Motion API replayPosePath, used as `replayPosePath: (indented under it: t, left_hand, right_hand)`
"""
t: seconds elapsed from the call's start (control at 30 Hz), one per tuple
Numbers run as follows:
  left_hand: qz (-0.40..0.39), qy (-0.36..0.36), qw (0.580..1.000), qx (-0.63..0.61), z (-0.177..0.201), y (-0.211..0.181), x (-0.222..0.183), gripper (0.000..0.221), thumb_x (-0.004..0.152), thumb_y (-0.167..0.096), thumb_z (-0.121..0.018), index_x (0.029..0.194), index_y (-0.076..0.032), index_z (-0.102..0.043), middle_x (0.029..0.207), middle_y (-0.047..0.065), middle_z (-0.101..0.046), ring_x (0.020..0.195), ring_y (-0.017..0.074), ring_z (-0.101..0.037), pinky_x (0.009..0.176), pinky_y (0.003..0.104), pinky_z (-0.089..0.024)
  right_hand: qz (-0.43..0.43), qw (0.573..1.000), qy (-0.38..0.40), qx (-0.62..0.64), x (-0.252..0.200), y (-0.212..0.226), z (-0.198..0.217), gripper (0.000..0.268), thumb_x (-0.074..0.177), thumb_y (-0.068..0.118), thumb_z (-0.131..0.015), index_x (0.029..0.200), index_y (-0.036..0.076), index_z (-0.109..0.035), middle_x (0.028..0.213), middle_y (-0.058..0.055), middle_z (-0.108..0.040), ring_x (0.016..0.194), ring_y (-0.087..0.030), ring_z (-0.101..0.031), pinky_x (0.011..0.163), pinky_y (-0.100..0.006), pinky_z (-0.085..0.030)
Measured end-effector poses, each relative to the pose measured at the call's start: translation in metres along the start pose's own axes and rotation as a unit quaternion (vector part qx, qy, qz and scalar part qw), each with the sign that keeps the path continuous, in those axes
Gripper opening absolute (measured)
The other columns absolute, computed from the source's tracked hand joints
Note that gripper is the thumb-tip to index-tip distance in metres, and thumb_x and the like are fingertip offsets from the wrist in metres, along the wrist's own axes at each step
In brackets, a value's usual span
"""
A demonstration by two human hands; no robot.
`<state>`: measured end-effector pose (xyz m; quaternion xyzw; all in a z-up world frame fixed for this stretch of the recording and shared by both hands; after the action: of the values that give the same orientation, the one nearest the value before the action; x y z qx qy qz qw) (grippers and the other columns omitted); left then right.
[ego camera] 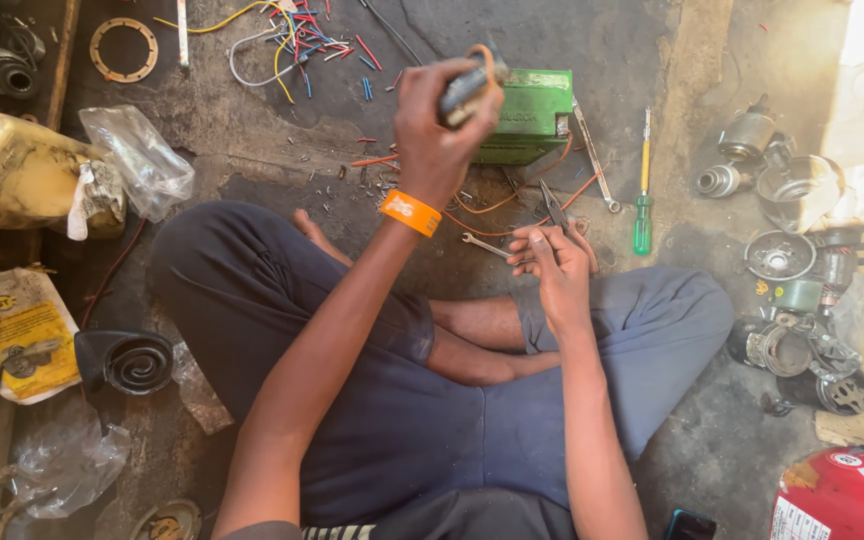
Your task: The person sits on the floor and twists two orange wires together by hand. They then connect the twisted wires to a small cylindrical electrical component and use a screwdriver to tighten a terminal screw on the component.
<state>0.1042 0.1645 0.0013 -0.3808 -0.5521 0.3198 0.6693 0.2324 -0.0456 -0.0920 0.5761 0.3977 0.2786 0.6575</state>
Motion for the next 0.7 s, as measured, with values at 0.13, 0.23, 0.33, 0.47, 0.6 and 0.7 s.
replayPosePath:
  t: [0.13, 0.23, 0.33, 0.47, 0.6, 0.7]
  left_hand:
    - [-0.127, 0.018, 0.991, 0.044, 0.0, -0.017, -0.006, 0.038, 0.085, -0.017, -0.086, 0.116, -0.008, -0.066, 0.113, 0.006, -0.071, 0.108, 0.0241, -0.06, 0.097, 0.04, -0.051]
    - [-0.055, -0.008, 0.998, -0.005, 0.001, -0.01, -0.003, 0.036, 0.085, -0.015, -0.085, 0.115, -0.007, -0.067, 0.107, 0.008, -0.068, 0.106, 0.025, -0.061, 0.092, 0.038, -0.055]
    - [-0.024, -0.006, 1.0, -0.001, 0.002, -0.007, 0.0, 0.033, 0.087, -0.015, -0.086, 0.113, -0.007, -0.068, 0.106, 0.008, -0.069, 0.103, 0.024, -0.064, 0.089, 0.037, -0.056]
    - [-0.032, -0.004, 0.999, -0.019, 0.006, -0.006, 0.001, 0.032, 0.086, -0.015, -0.086, 0.112, -0.006, -0.069, 0.106, 0.009, -0.069, 0.101, 0.024, -0.066, 0.088, 0.037, -0.056]
    - [-0.001, -0.004, 0.999, -0.038, 0.004, -0.002, -0.002, 0.03, 0.087, -0.014, -0.086, 0.111, -0.006, -0.07, 0.105, 0.008, -0.069, 0.099, 0.0217, -0.068, 0.086, 0.035, -0.057]
    - [0.003, -0.016, 0.999, -0.05, 0.008, -0.001, 0.006, 0.03, 0.087, -0.014, -0.085, 0.111, -0.006, -0.07, 0.106, 0.008, -0.069, 0.098, 0.0199, -0.068, 0.086, 0.033, -0.058]
  right_hand:
    - [0.013, 1.0, -0.006, -0.004, -0.002, 0.003, -0.002, 0.027, 0.108, 0.019, -0.053, 0.112, -0.004, -0.068, 0.098, -0.009, -0.067, 0.085, -0.016, -0.068, 0.071, -0.029, -0.057]
    - [0.023, 0.999, -0.022, 0.009, -0.001, 0.005, 0.009, 0.026, 0.107, 0.019, -0.055, 0.111, -0.003, -0.069, 0.097, -0.009, -0.068, 0.084, -0.016, -0.068, 0.07, -0.028, -0.057]
    - [0.046, 0.996, -0.073, -0.014, 0.007, 0.008, 0.035, 0.024, 0.106, 0.019, -0.057, 0.113, 0.0, -0.07, 0.097, -0.008, -0.07, 0.084, -0.014, -0.067, 0.07, -0.027, -0.054]
    - [0.169, 0.922, -0.188, -0.293, 0.033, 0.027, 0.102, 0.018, 0.104, 0.015, -0.064, 0.115, 0.001, -0.069, 0.104, -0.011, -0.073, 0.099, -0.025, -0.07, 0.089, -0.038, -0.054]
    - [0.1, 0.831, -0.217, -0.502, 0.064, 0.003, 0.15, 0.045, 0.093, 0.016, -0.075, 0.133, 0.004, -0.058, 0.119, -0.025, -0.059, 0.112, -0.045, -0.058, 0.097, -0.05, -0.047]
    - [0.038, 0.822, -0.207, -0.529, 0.083, -0.018, 0.159, 0.068, 0.086, 0.018, -0.079, 0.144, 0.007, -0.046, 0.129, -0.031, -0.05, 0.118, -0.051, -0.052, 0.1, -0.053, -0.043]
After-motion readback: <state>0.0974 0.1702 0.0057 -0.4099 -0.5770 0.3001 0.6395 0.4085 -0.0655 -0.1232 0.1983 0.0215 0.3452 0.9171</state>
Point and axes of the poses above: each hand's wrist, its own x-axis towards the middle knuckle, its own z-axis out of the back of the hand, y = z × x, the point moved 6 cm from there along x, towards the middle knuckle
